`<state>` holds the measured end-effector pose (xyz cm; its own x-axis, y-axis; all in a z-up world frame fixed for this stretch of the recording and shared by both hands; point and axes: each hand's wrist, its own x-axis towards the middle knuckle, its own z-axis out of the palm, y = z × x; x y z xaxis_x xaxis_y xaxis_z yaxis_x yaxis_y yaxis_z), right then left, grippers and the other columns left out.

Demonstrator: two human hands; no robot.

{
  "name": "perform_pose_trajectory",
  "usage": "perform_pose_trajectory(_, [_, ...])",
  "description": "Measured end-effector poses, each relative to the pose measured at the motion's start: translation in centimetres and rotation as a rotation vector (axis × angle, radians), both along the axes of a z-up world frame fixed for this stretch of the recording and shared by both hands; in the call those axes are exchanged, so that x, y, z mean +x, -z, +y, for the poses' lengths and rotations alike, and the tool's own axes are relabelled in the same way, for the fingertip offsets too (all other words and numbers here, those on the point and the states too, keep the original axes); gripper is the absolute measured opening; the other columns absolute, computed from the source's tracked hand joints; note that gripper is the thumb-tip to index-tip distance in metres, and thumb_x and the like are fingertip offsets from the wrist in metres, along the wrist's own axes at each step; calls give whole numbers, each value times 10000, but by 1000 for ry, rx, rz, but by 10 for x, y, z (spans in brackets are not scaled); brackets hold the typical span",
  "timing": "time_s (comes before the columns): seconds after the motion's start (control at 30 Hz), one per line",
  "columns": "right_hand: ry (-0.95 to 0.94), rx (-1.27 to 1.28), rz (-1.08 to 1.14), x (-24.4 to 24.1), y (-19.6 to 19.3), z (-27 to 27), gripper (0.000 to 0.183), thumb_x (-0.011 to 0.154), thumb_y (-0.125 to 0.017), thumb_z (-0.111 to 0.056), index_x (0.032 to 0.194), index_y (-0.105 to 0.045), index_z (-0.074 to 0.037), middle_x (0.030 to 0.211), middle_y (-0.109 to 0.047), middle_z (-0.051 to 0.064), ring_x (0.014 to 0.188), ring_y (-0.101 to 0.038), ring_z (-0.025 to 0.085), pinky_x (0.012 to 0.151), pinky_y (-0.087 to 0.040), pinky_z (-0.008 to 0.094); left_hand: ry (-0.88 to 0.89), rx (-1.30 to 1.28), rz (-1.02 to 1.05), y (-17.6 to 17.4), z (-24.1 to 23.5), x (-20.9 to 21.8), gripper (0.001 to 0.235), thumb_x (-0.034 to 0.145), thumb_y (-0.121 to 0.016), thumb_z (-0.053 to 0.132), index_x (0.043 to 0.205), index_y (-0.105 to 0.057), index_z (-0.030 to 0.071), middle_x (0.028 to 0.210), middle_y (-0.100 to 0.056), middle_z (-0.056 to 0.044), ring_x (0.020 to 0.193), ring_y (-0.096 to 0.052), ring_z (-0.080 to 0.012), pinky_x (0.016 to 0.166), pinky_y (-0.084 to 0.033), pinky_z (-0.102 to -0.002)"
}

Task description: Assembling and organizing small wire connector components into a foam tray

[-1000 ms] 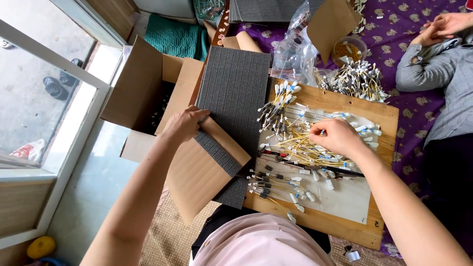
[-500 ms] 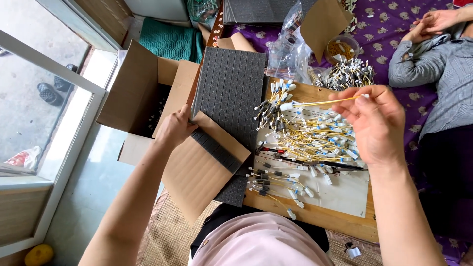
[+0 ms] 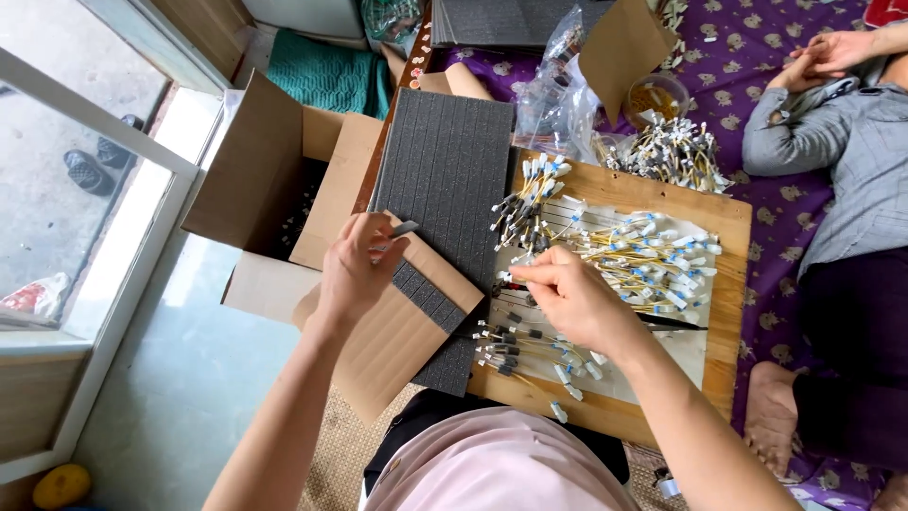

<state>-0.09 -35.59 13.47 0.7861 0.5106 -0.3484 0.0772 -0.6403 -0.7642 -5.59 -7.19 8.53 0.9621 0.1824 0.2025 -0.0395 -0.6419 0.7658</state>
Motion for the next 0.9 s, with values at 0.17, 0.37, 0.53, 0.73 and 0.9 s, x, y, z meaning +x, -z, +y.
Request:
perform_pose_trajectory(0.17, [52,39,-279,-4,17,8,157,815,-704,-84,937,-780,-147,720,-661,42,611,-586,133,619,-478,269,21,-84,-73,0,-19,-11,206,861,-732,104,943,-559,26,969,-610,-185,809,-729,-371,667,-611,-397])
perform_pose_trajectory(0.37, [11,-194,-338,-5,59,-6,110,813,-696,-157,828,-760,-246,868,-713,-41,829,-686,205,749,-539,331,74,-323,35,-18,-48,-25,160,835,-739,74,913,-617,6,966,-644,-190,811,-739,-348,689,-624,-401])
perform_pose_trajectory(0.53, [60,-99,-126,-3,23,-15,160,843,-655,-109,946,-769,-153,1040,-736,82,1037,-665,346,871,-535,450,8,-941,278,13,-102,-45,143,816,-772,68,835,-651,-5,780,-694,-151,654,-720,-221,582,-628,-281])
perform_pose_trajectory(0.73, [83,-100,14,0,41,-21,189,835,-672,-151,1002,-756,-169,1023,-730,97,1056,-661,315,818,-572,387,-326,-1570,546,52,-154,-53,193,807,-791,76,846,-606,41,801,-728,-141,691,-734,-179,616,-616,-229])
perform_pose_trajectory(0.9, [80,-90,-1,1,46,-22,185,846,-673,-137,1011,-759,-141,1017,-718,120,1039,-663,310,778,-581,376,-405,-1720,589,48,-171,-48,189,835,-770,73,880,-590,37,859,-735,-146,720,-738,-168,631,-622,-211])
